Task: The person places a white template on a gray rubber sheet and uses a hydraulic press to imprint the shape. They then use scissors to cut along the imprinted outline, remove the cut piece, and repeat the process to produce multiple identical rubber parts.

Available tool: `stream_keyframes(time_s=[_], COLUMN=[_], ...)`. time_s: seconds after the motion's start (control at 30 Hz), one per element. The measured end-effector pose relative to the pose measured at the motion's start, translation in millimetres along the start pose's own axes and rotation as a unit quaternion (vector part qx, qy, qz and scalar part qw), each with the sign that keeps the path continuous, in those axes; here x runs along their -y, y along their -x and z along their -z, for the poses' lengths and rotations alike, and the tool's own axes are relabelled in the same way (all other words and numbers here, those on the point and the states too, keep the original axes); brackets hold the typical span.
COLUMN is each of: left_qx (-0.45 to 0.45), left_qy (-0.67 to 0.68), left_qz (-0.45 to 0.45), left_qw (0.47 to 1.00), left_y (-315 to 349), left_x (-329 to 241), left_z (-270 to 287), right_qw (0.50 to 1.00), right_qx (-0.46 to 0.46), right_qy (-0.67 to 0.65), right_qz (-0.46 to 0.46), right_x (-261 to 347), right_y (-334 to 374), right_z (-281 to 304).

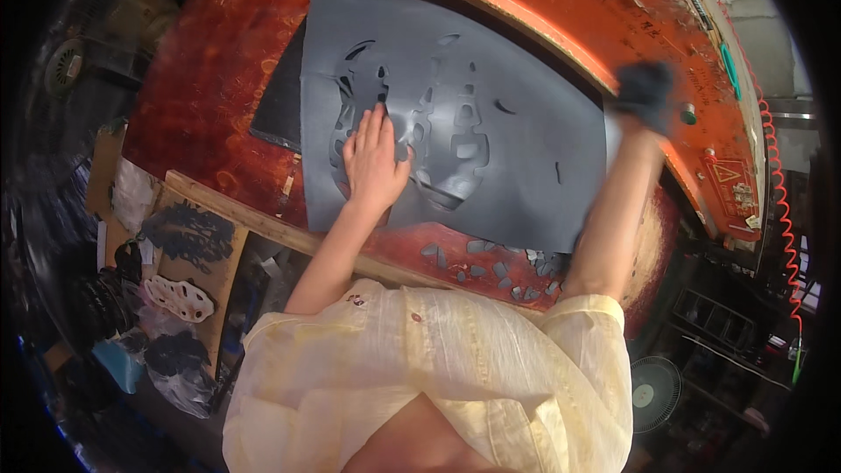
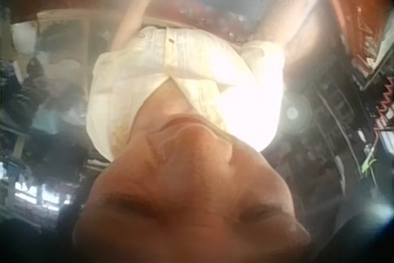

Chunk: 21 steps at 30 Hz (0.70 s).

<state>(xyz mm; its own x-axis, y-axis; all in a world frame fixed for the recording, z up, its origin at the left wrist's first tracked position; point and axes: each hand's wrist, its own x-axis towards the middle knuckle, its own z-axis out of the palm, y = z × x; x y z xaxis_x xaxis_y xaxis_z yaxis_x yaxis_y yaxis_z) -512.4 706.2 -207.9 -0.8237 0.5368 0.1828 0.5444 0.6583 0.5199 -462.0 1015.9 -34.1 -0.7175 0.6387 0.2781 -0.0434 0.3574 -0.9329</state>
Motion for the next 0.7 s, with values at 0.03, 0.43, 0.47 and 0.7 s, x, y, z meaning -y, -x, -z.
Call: stream_keyframes(time_s=[0.03,0.43,0.47,0.7], left_qx=[-0.011,0.212,0.244,0.272], left_qy=[0.0,0.611,0.629,0.605], left_qz=[0.02,0.233,0.222,0.292], left_qw=[1.0,0.726,0.704,0.689], left_y=[-0.3,-61.0,-71.2,-121.7], left_x=[1.5,4.5,3.7,-1.9], left_z=[-1.1,61.6,60.3,31.6], right_qw=[0.997,0.948,0.944,0.974], right_qx=[0.017,0.262,0.278,0.177], right_qy=[-0.035,0.069,0.075,0.07], right_qz=[-0.063,-0.168,-0.16,-0.12], right_x=[6.9,-64.9,-60.4,-56.1], right_y=[-10.0,149.5,146.7,74.9], right_z=[23.6,-64.3,-67.5,-95.9])
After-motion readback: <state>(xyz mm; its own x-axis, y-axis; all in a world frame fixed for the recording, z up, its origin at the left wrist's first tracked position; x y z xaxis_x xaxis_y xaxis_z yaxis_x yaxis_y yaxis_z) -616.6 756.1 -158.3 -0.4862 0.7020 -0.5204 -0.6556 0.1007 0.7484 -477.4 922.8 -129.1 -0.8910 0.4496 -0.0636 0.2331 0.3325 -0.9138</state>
